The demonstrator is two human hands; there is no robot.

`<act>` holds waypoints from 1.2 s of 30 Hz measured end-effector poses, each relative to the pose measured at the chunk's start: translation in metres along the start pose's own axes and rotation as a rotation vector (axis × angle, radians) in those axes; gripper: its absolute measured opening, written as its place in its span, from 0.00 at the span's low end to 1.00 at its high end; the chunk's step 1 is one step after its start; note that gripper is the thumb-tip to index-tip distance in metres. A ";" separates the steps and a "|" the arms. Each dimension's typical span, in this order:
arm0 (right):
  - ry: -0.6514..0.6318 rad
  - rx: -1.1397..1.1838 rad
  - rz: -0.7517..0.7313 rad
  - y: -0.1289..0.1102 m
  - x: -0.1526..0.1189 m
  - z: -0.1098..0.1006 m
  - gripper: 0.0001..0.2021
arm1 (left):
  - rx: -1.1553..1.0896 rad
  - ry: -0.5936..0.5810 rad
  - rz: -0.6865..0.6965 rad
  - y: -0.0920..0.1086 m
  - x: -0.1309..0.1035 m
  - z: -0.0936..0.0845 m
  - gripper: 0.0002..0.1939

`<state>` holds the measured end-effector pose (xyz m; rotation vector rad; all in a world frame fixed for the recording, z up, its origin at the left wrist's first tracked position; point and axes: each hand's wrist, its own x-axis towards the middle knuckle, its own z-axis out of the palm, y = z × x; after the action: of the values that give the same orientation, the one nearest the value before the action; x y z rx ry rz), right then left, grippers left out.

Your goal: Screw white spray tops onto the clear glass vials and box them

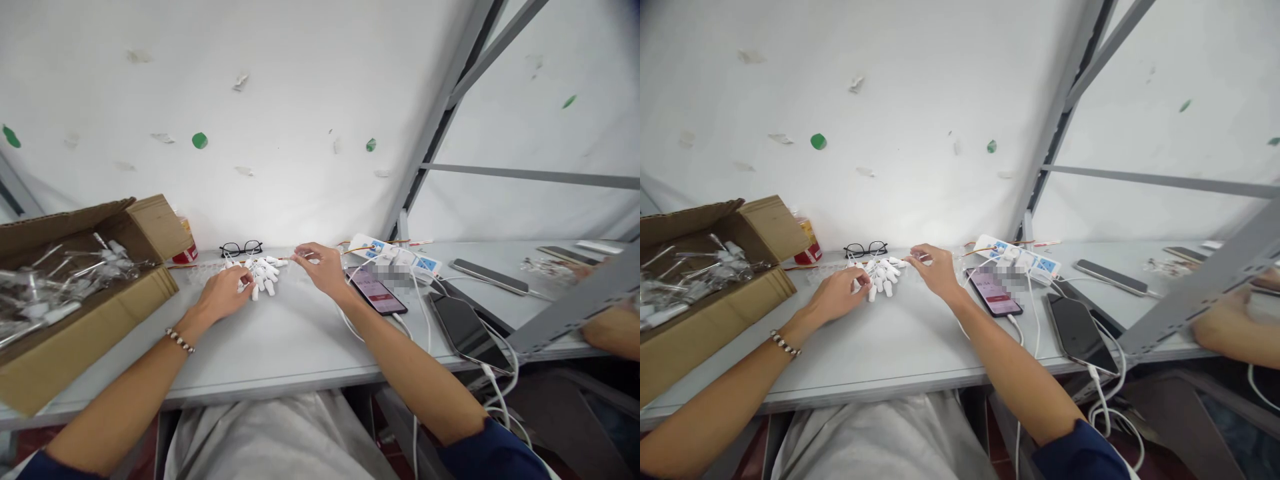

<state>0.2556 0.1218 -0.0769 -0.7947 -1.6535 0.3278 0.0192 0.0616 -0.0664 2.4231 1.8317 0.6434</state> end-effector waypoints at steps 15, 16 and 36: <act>-0.230 -0.520 -0.122 0.017 0.025 0.026 0.05 | -0.045 0.052 0.039 0.007 -0.004 0.000 0.11; -0.226 -0.553 -0.127 0.020 0.023 0.027 0.05 | -0.042 0.048 0.043 0.006 -0.004 0.001 0.10; -0.128 -0.438 -0.327 -0.009 -0.008 0.033 0.07 | -0.042 0.011 0.050 0.011 -0.005 -0.015 0.13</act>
<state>0.2220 0.1164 -0.0859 -0.8159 -1.9734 -0.2272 0.0233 0.0499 -0.0513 2.4501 1.7483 0.6930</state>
